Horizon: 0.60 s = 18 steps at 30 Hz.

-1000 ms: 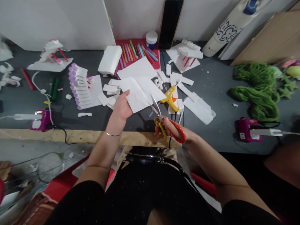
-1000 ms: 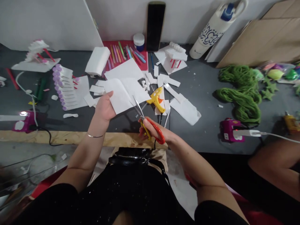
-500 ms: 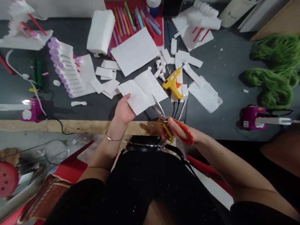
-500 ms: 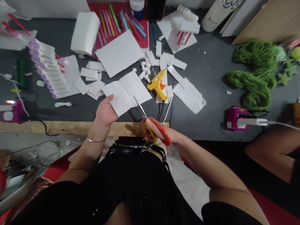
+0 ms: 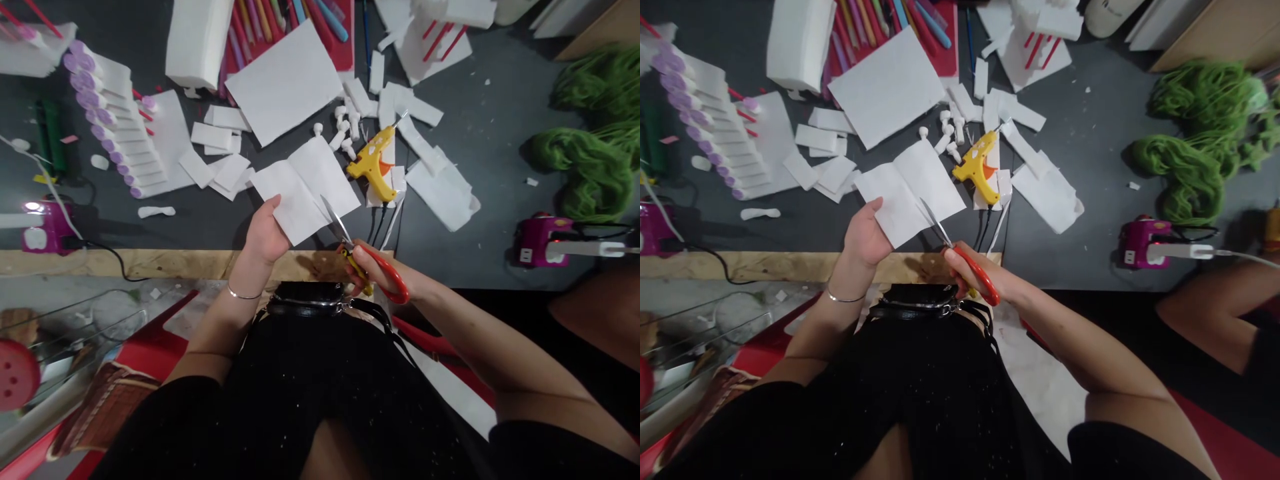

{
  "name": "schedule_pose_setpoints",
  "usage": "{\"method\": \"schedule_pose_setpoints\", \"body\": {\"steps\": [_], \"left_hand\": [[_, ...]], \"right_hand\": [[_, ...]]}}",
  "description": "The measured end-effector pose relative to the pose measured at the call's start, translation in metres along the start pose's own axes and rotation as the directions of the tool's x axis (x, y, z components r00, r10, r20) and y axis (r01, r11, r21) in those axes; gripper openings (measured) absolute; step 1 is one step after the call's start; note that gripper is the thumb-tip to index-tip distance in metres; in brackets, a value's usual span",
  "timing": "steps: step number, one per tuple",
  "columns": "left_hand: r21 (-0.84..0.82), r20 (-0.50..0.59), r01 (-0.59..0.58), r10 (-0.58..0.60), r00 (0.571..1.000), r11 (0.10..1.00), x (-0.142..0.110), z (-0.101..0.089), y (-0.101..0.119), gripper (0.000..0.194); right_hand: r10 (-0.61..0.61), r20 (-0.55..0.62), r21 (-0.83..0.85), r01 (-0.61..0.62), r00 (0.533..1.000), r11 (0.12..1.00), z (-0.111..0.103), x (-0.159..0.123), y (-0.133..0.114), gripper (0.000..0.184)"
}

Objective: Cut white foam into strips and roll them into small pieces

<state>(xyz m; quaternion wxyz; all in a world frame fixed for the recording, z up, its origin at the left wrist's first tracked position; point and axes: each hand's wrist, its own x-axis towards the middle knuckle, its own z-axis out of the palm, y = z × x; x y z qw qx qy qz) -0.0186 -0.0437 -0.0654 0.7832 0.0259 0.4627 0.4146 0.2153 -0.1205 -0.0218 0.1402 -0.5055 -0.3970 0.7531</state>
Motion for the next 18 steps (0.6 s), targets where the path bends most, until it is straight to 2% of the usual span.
{"method": "schedule_pose_setpoints", "body": {"steps": [3,9,18], "left_hand": [[-0.010,-0.007,-0.012,0.012,1.000,1.000,0.0010,0.0018,-0.0034,0.046],[-0.030,-0.036,-0.026,0.025,0.999,0.999,0.0016,0.0060,-0.0053,0.039],[-0.008,-0.061,-0.041,0.040,0.997,0.999,0.0006,0.0070,-0.0033,0.043]], "right_hand": [[0.013,0.002,-0.049,-0.013,1.000,0.999,0.0007,-0.0001,-0.0031,0.068],[-0.009,-0.012,-0.041,0.008,1.000,0.999,0.0010,-0.0010,-0.0090,0.067],[0.092,-0.095,0.044,-0.088,0.991,0.995,0.0037,0.0004,-0.0065,0.072]]}}
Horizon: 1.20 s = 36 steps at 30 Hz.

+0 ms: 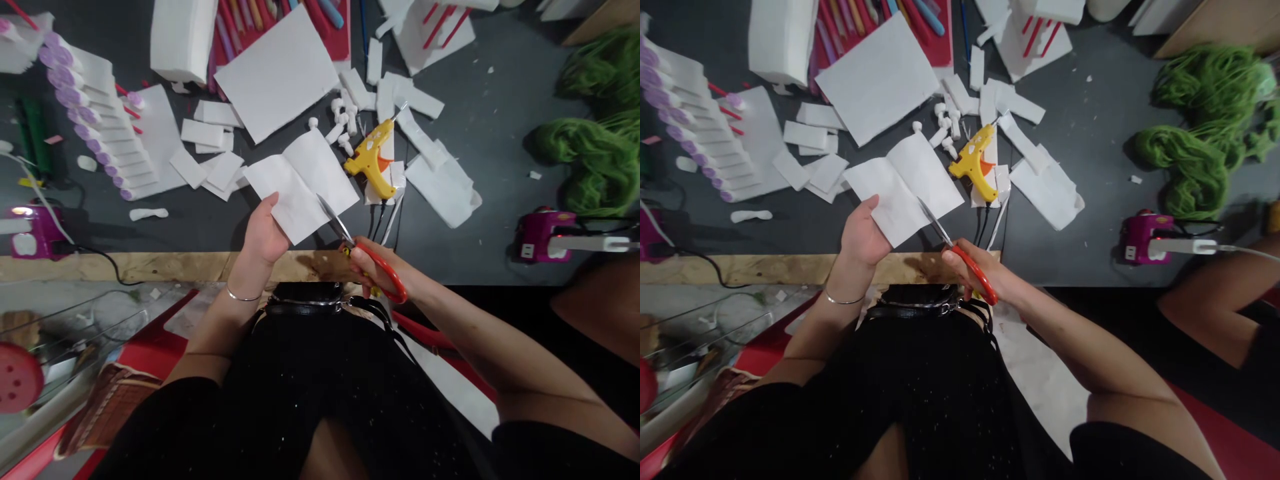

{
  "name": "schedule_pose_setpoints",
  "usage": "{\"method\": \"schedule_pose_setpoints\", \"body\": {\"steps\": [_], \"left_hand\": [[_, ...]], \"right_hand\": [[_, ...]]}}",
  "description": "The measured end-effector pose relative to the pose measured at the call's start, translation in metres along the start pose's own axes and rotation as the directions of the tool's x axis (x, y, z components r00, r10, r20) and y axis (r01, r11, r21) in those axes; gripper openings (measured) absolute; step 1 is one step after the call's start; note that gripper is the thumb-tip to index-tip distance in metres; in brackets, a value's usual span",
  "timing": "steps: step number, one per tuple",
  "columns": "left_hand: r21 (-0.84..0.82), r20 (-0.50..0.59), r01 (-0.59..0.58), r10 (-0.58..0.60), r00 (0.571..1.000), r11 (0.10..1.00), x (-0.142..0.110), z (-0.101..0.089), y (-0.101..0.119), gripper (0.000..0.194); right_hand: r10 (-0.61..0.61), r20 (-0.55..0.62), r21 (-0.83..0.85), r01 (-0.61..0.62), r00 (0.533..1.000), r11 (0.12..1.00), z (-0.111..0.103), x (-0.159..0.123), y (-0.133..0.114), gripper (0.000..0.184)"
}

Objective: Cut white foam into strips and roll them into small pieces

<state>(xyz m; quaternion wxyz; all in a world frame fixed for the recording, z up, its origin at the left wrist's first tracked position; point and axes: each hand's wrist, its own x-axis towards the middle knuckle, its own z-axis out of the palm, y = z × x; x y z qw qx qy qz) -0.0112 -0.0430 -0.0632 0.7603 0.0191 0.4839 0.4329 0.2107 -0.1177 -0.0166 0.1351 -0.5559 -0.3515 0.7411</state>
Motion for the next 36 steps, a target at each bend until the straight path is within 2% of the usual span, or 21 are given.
{"method": "schedule_pose_setpoints", "body": {"steps": [3,6,10,12,14,16,19,24,28,32,36], "left_hand": [[0.013,0.013,0.001,-0.001,1.000,1.000,0.002,-0.002,0.001,0.047],[0.022,0.021,-0.008,0.008,1.000,1.000,0.002,-0.002,0.001,0.048],[0.037,-0.016,-0.100,0.101,0.995,0.994,-0.004,0.005,-0.002,0.035],[0.079,-0.013,-0.179,0.181,0.983,0.981,-0.006,0.007,-0.005,0.031],[0.126,0.003,-0.228,0.229,0.973,0.966,-0.006,0.006,-0.008,0.039],[0.152,0.015,-0.233,0.233,0.972,0.961,-0.004,0.002,-0.011,0.050],[0.169,0.036,-0.227,0.224,0.974,0.959,-0.001,-0.003,-0.013,0.056],[0.206,0.079,-0.239,0.228,0.971,0.949,-0.003,-0.005,-0.013,0.052],[0.260,0.128,-0.275,0.249,0.960,0.926,-0.002,-0.012,-0.015,0.043],[0.346,0.195,-0.300,0.245,0.950,0.889,0.003,-0.021,-0.020,0.048],[0.357,0.201,-0.333,0.276,0.940,0.873,0.005,-0.024,-0.021,0.048]], "right_hand": [[-0.011,-0.014,0.034,0.011,1.000,0.999,-0.001,-0.001,0.002,0.062],[-0.026,-0.041,-0.001,0.026,0.999,1.000,-0.002,0.000,0.004,0.054],[-0.015,-0.076,-0.061,0.011,0.997,0.998,-0.003,-0.001,0.005,0.051],[-0.015,-0.080,-0.073,0.009,0.997,0.997,-0.002,-0.001,0.004,0.052],[-0.027,-0.068,-0.066,0.023,0.997,0.998,-0.002,-0.001,0.003,0.052],[-0.042,-0.037,-0.047,0.040,0.998,0.998,-0.003,-0.001,0.004,0.053],[-0.047,0.005,-0.043,0.048,0.999,0.998,-0.005,0.000,0.004,0.057],[-0.031,0.056,-0.107,0.037,0.998,0.994,-0.010,0.001,0.001,0.062],[-0.068,0.097,-0.158,0.083,0.993,0.984,-0.011,0.001,-0.003,0.063],[-0.031,0.093,-0.159,0.045,0.995,0.986,-0.009,0.002,-0.010,0.065],[-0.016,0.103,-0.210,0.038,0.995,0.977,-0.008,0.001,-0.017,0.071]]}}
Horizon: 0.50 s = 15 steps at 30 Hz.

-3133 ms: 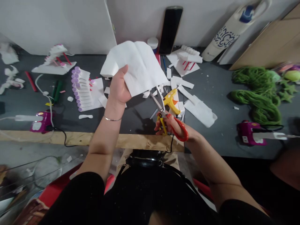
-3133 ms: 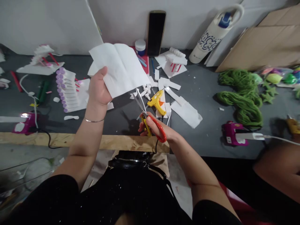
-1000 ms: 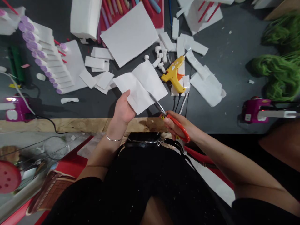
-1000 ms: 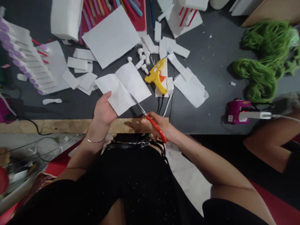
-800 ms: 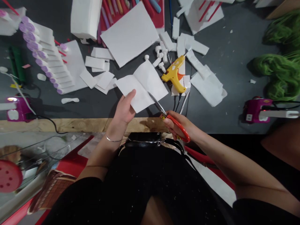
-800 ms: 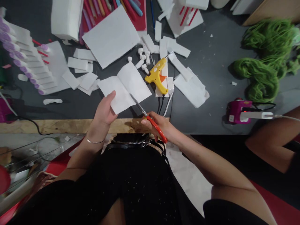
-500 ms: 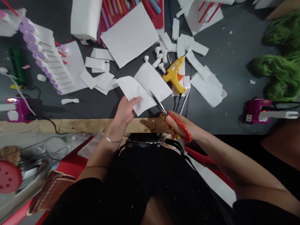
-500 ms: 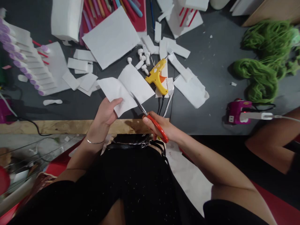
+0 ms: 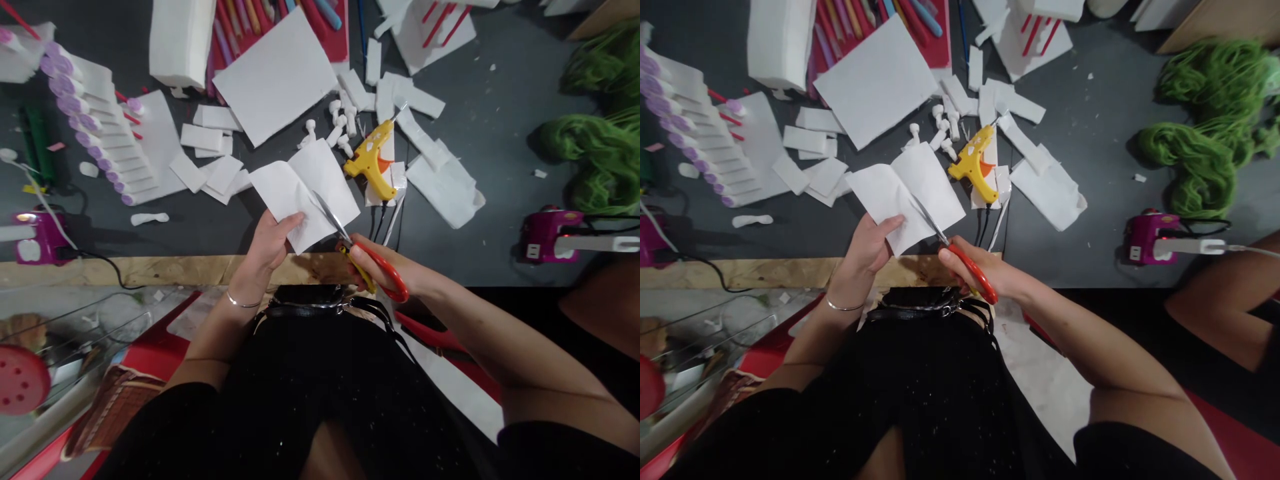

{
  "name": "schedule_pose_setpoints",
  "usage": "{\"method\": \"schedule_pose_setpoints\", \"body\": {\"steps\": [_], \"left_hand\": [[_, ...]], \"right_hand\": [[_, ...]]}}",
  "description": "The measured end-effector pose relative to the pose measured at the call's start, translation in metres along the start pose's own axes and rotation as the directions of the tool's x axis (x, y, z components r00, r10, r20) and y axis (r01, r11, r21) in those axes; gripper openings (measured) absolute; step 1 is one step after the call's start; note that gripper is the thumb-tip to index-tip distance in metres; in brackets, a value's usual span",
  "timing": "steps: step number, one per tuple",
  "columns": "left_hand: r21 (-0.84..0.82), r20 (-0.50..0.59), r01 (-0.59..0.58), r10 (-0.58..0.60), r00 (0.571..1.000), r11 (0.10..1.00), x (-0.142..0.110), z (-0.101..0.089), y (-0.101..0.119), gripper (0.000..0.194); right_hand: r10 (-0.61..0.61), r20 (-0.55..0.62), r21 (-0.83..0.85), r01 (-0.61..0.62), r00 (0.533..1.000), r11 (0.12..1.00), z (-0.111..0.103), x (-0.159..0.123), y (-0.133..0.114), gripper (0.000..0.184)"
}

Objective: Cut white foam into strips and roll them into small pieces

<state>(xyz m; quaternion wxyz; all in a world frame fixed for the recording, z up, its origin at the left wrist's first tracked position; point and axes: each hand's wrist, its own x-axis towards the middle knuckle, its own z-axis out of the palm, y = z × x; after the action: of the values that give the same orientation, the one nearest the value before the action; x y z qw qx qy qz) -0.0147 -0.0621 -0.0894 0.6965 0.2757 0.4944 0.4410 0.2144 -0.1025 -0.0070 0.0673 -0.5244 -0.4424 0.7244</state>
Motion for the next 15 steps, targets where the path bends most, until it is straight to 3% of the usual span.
{"method": "schedule_pose_setpoints", "body": {"steps": [4,15], "left_hand": [[-0.012,-0.023,-0.019,0.019,1.000,1.000,0.000,0.000,0.001,0.048],[0.024,-0.017,0.013,-0.013,1.000,1.000,-0.004,-0.001,0.003,0.049]], "right_hand": [[-0.010,0.002,-0.055,0.010,1.000,0.998,0.000,-0.003,-0.003,0.072],[-0.028,-0.022,0.021,0.029,0.999,0.999,0.005,0.006,0.009,0.073]]}}
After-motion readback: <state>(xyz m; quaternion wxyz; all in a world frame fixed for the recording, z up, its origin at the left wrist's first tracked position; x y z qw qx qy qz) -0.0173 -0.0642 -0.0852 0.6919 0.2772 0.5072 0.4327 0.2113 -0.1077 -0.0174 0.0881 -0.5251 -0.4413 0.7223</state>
